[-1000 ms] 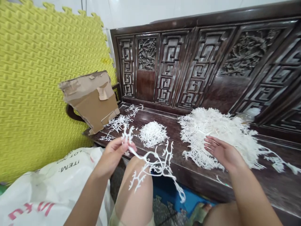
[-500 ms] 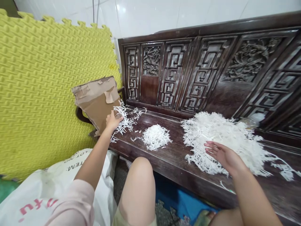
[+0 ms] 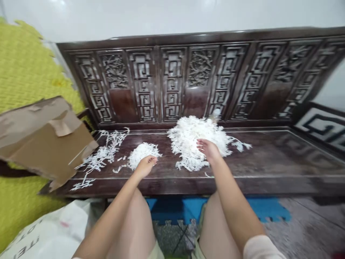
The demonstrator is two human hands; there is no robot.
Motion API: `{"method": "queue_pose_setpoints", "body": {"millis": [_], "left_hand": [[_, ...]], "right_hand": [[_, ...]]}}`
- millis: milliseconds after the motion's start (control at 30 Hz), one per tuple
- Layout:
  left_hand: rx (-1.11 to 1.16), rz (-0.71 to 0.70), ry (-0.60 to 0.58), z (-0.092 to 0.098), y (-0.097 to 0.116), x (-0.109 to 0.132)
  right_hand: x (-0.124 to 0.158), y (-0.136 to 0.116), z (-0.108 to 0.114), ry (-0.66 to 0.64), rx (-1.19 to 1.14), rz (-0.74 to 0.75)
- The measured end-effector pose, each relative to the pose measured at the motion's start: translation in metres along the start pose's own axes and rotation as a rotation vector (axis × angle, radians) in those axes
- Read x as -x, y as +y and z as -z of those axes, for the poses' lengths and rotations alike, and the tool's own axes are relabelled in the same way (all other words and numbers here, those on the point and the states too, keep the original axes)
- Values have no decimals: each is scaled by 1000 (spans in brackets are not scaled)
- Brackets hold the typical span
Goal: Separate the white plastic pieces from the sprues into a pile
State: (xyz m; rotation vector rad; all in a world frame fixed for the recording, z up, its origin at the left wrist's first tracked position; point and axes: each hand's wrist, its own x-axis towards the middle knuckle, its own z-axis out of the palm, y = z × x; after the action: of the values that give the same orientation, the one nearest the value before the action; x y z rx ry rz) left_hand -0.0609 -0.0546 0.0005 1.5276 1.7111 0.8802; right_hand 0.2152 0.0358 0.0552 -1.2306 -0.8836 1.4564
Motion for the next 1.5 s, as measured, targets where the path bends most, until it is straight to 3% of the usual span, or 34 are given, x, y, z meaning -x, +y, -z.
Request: {"method": "queue_pose_setpoints", "body": {"millis": [133, 233, 367, 633, 800, 900, 967, 1133, 1333, 1500], "left_hand": [[-291, -110, -263, -70, 40, -23], [-548, -129, -223, -111, 52, -36], [-649, -136, -150, -139, 46, -48], [-689, -88, -102, -145, 22, -43], [-615, -80, -48, -141, 32, -44], [-567, -82, -92, -139, 39, -49], [-559, -75, -139, -140, 39, -49], [-620, -81, -219, -153, 27, -36], [-697, -179, -165, -173, 13, -13], [-669, -294, -39, -180, -3, -6]], "right_hand": [[-5, -4, 20, 47, -32, 17], [-5, -7, 32, 96, -49, 42], [-2, -10, 37, 68, -72, 85], [5, -8, 29, -9, 13, 128], [9, -3, 24, -9, 87, 128], [11, 0, 23, -13, 176, 147], [8, 5, 24, -31, 334, 166], [-9, 31, 29, -37, 1104, 104], [-25, 64, 21, 43, 1276, 12], [-34, 69, 12, 21, 1399, -47]]}}
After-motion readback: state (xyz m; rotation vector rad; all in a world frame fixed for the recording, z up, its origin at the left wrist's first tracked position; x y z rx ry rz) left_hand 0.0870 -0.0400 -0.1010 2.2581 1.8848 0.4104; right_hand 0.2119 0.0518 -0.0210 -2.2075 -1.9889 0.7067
